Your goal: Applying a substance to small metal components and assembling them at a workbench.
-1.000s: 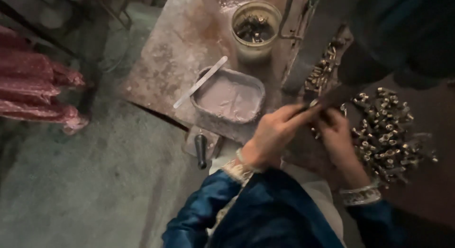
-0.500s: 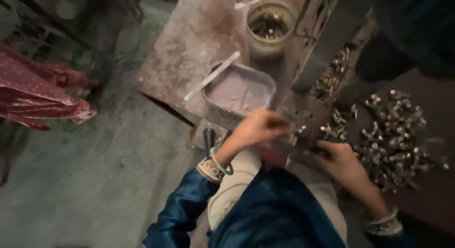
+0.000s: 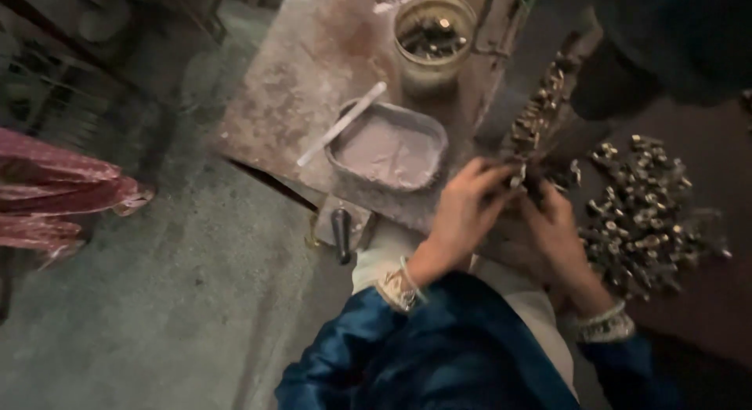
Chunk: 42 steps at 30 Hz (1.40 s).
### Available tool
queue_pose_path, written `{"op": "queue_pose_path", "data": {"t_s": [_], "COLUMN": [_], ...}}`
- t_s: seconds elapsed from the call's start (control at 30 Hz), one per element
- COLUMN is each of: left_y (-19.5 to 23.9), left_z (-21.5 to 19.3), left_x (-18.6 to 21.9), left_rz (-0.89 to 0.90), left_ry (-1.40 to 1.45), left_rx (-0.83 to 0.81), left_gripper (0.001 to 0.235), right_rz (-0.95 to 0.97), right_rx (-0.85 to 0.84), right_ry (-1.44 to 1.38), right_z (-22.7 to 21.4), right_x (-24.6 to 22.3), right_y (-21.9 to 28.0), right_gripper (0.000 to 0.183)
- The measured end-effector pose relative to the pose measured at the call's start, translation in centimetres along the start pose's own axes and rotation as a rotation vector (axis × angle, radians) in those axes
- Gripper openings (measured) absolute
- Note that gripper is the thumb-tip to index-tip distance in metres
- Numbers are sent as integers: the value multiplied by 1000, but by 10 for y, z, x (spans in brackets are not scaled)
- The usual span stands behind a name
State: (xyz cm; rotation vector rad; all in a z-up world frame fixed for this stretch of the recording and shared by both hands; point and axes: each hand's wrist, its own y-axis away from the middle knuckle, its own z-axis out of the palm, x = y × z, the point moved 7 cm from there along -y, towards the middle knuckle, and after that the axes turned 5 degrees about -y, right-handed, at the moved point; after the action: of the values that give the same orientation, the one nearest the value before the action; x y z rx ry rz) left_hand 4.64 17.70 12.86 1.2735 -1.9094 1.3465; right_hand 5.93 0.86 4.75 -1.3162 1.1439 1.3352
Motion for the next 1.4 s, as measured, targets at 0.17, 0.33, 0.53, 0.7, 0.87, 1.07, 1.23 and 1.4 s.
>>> {"op": "queue_pose_path", "data": {"t_s": [0.17,0.33,0.53,0.7,0.87,1.07,1.23,1.4], "left_y": [-34,-26,54,50,34,45,82,35], "left_z": [4,-1,107,121,134,143,90,19], "left_x": [16,-6,-88,-74,-66,-63,-55,43], "left_rz": [-120,-277,17,-183,-367,-627,-857,-429], "left_ry": [215,566,-422,-140,126,434,809,577], "left_rx": [49,74,-276,-249,-200,-140,-439,-411], "left_gripper": [36,40,22,24,28,33,31,27], "right_rz": [-93,-153,-108,-159,-6,50,79,117], "right_rx": [216,383,451,267,210,-89,-333,-350], "right_ry": [-235,-362,-229,-211,-83,43,-18,2], "right_z": [-10,13,-1,-2,-12,-31,-29,-35], "right_x": [-16,-37,-40,-43,-32,-50,-73,-64], "right_y": [-16,-9,-9,-14,-20,-37,-50,-56], "right_gripper": [26,24,26,27,32,36,33,31]}}
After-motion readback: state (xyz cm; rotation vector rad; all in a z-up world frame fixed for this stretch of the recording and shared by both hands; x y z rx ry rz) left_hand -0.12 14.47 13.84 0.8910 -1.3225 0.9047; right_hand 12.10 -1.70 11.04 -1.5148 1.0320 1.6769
